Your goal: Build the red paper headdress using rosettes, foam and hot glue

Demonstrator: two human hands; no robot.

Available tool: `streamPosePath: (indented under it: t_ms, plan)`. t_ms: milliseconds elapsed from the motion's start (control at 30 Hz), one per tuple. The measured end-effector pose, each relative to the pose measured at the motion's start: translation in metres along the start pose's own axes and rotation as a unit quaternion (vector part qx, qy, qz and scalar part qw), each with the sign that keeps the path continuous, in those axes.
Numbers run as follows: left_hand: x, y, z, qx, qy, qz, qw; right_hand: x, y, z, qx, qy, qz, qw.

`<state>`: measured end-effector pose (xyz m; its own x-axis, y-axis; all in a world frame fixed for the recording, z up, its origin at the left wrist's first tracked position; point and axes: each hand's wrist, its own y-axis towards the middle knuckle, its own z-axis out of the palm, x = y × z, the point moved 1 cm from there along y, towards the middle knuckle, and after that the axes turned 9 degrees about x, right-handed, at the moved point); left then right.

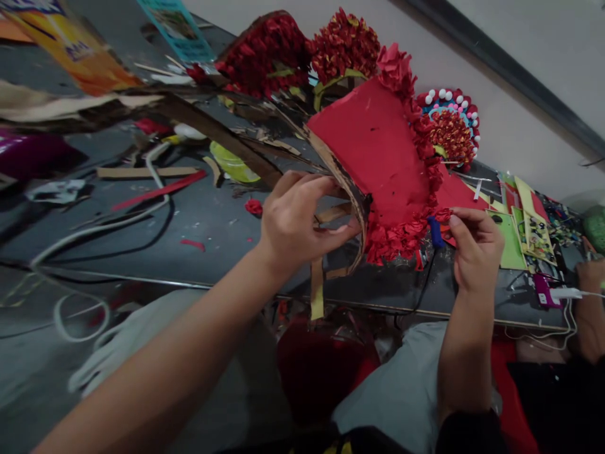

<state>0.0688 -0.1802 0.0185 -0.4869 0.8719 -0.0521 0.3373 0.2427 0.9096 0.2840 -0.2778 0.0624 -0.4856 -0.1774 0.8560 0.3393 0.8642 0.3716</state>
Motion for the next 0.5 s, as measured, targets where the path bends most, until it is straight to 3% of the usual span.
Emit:
streamPosePath:
  t_ms: [167,333,500]
  plan:
    - [-0.003,0.000,0.000,0.007,-0.004,-0.012,1.000,0.009,-0.004,0.004,0.008,-0.113,-0.106,0.988]
    - [-0.003,-0.003,0.000,0.000,-0.005,-0.010,1.000,0.016,-0.005,0.009,0.042,-0.259,-0.240,0.935]
    - [-0.002,-0.006,0.000,-0.009,-0.029,-0.006,1.000,0.016,-0.005,0.009,0.053,-0.293,-0.276,0.914]
